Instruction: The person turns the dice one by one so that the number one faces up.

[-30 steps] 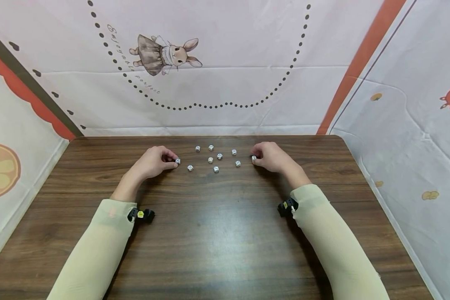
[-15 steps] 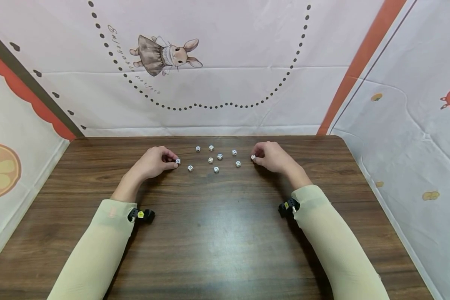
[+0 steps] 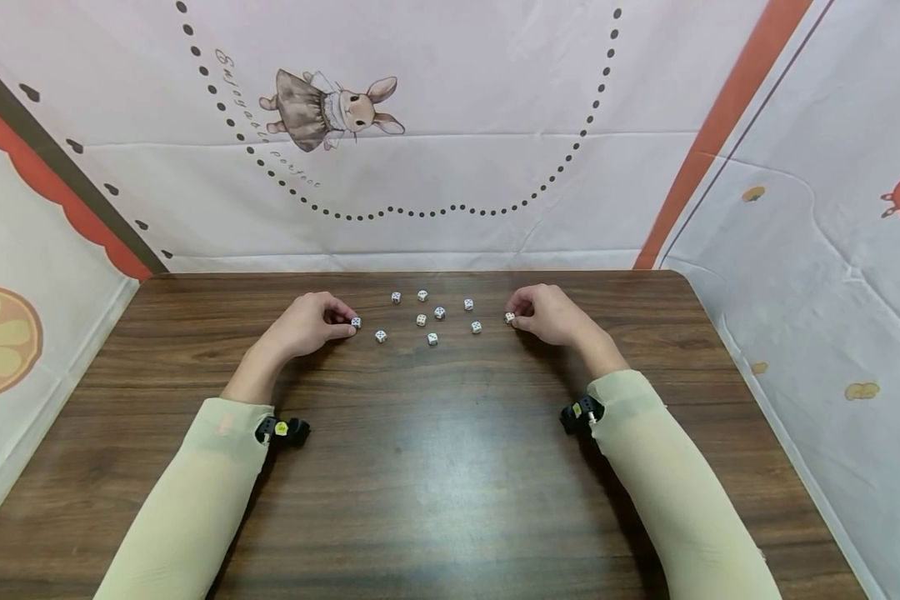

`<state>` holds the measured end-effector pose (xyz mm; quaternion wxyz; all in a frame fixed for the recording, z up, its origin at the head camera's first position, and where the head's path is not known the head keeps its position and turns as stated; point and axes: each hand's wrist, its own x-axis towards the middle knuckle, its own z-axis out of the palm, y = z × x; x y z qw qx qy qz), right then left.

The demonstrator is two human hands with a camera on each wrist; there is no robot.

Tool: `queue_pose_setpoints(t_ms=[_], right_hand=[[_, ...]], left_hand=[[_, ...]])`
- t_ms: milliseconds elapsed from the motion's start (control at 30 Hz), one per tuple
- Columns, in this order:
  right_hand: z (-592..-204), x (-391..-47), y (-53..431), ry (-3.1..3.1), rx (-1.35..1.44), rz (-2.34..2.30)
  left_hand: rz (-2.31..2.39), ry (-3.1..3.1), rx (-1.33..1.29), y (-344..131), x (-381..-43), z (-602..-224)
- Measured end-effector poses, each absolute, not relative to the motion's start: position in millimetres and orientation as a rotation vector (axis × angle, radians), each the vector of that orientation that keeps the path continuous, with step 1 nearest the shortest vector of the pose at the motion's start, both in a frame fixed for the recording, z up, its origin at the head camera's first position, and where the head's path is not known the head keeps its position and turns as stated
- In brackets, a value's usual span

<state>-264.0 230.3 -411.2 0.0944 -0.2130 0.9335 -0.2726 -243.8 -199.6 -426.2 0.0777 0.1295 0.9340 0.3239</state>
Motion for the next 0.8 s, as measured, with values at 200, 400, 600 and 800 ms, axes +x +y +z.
queue_pose_setpoints(t_ms=[200,400,600,800], right_hand=[[-408.8,-262.6,225.8,2.809,-0.563,-0.744],[-405.5,-260.3,216.0,2.868,-0.463,-0.647],[-408.1,-262.3,214.4,2.88,-0.524,-0.674],[-409.8,-261.1,219.2,2.842,-0.563,-0.806]], left_hand=[[0.972,2.795,0.385,-199.8,-243.3,-425.2],[0.967,2.797,0.387,-199.5,-243.4,-425.1],[0.962,2.795,0.387,-198.8,-244.5,-425.3],[0.962,2.797,0.379,-199.4,-244.1,-426.2]])
